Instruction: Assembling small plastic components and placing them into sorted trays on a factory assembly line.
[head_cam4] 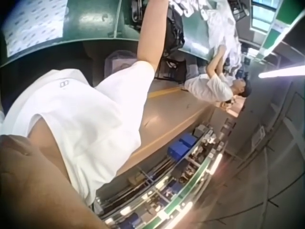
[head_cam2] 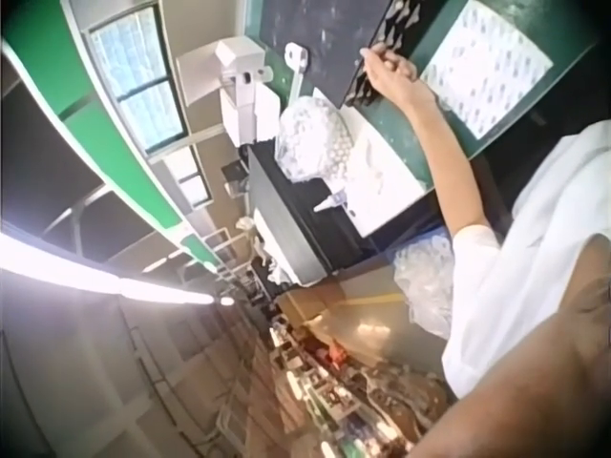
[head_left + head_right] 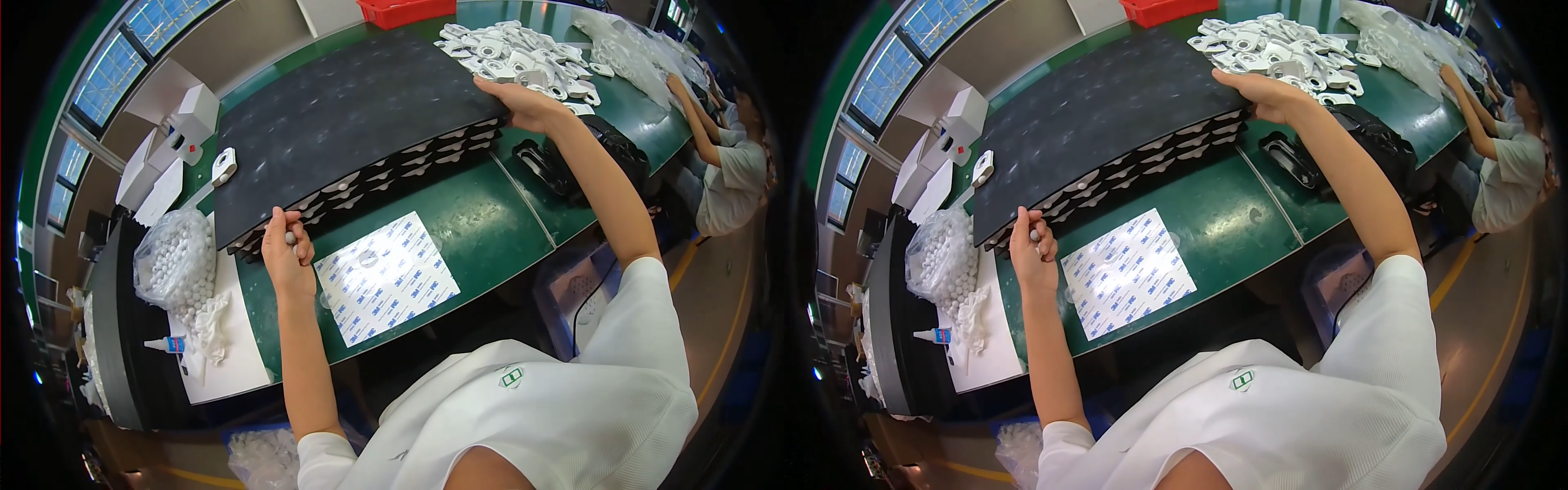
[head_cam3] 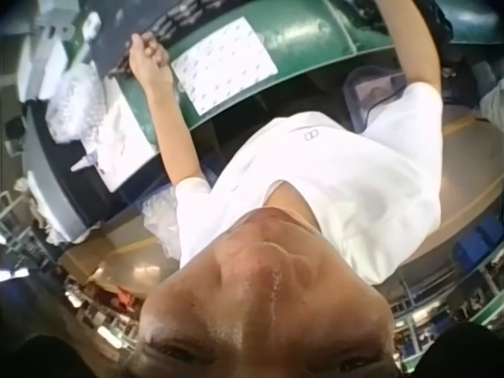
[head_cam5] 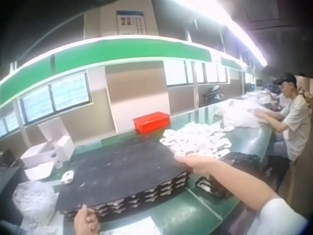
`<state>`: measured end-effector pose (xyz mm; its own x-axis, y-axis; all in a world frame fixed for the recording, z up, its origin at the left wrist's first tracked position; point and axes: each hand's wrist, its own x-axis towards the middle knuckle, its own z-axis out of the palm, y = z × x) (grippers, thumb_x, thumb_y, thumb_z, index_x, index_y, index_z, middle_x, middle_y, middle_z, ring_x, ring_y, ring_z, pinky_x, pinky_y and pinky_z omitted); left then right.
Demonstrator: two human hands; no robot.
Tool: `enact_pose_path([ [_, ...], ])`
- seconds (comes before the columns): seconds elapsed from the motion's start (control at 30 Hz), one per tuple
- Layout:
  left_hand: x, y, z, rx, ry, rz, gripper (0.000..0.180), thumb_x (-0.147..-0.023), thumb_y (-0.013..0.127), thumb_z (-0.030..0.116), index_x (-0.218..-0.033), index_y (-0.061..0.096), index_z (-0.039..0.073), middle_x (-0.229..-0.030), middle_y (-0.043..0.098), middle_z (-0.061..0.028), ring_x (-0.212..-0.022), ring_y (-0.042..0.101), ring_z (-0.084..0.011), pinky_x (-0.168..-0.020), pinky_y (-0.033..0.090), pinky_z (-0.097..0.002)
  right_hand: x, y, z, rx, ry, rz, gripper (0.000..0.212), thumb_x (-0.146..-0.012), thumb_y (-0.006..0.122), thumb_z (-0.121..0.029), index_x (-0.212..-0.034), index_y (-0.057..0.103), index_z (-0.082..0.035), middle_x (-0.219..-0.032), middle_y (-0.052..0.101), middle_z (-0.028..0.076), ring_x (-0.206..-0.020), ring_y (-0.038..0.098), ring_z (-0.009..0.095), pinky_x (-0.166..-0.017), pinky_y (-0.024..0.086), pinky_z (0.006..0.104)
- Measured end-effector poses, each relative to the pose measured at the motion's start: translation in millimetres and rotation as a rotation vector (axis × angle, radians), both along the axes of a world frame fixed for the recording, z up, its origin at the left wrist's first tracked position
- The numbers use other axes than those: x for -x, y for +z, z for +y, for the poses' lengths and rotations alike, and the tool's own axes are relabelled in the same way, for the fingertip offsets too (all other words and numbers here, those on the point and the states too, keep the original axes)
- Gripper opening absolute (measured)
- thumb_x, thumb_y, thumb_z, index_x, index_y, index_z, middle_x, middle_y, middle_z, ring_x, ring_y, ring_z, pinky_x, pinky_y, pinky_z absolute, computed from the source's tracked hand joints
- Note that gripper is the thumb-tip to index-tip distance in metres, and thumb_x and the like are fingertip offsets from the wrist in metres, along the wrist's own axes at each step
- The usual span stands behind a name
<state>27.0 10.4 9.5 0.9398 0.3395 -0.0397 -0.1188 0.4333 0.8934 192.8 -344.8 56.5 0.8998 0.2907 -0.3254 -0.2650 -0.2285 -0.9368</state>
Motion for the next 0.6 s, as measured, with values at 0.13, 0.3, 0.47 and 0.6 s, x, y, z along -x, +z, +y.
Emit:
enact_pose_path([
  [0.13, 0, -1, 0, -0.003, -0.012, -0.001, 0.026, -0.091, 0.048, 0.029, -0.081, 0.054, 0.005, -0.059, 0.043, 0.0019, -0.042, 0.034, -0.0040, -0.036, 0.021, -0.0184, 0, -3, 4, 0.082, -0.059, -0.048, 0.062, -0.088, 0.044, -0.050, -0.128, 0.041, -0.003, -0.131, 0.043, 0.009, -0.118, 0.041, 0.022, -0.101, 0.028, 0.0396],
  [0.3, 3, 4, -1, -0.067, 0.076, -0.061, 0.029, -0.091, 0.049, 0.028, -0.078, 0.056, 0.004, -0.057, 0.044, 0.0016, -0.040, 0.034, -0.0041, -0.035, 0.021, -0.0179, 3, -2, 1, 0.039, 0.000, -0.050, 0.063, -0.088, 0.045, -0.049, -0.125, 0.042, 0.002, -0.127, 0.047, 0.011, -0.113, 0.045, 0.020, -0.098, 0.033, 0.0375],
  [0.47, 4, 8, 9, -0.034, 0.185, -0.122, 0.030, -0.091, 0.048, 0.028, -0.076, 0.055, 0.003, -0.057, 0.043, 0.0017, -0.040, 0.033, -0.0041, -0.035, 0.020, -0.0182, 7, 1, 1, 0.044, -0.006, -0.032, 0.059, -0.089, 0.045, -0.047, -0.124, 0.044, 0.000, -0.125, 0.048, 0.009, -0.111, 0.047, 0.018, -0.097, 0.034, 0.0370],
  [0.6, 4, 6, 5, 0.010, 0.095, -0.135, 0.028, -0.090, 0.048, 0.027, -0.076, 0.055, 0.004, -0.057, 0.043, 0.0016, -0.041, 0.032, -0.0048, -0.036, 0.020, -0.0194, 8, 0, -2, 0.005, -0.029, -0.053, 0.061, -0.087, 0.047, -0.048, -0.127, 0.042, -0.002, -0.127, 0.046, 0.008, -0.113, 0.043, 0.016, -0.096, 0.034, 0.0354],
])
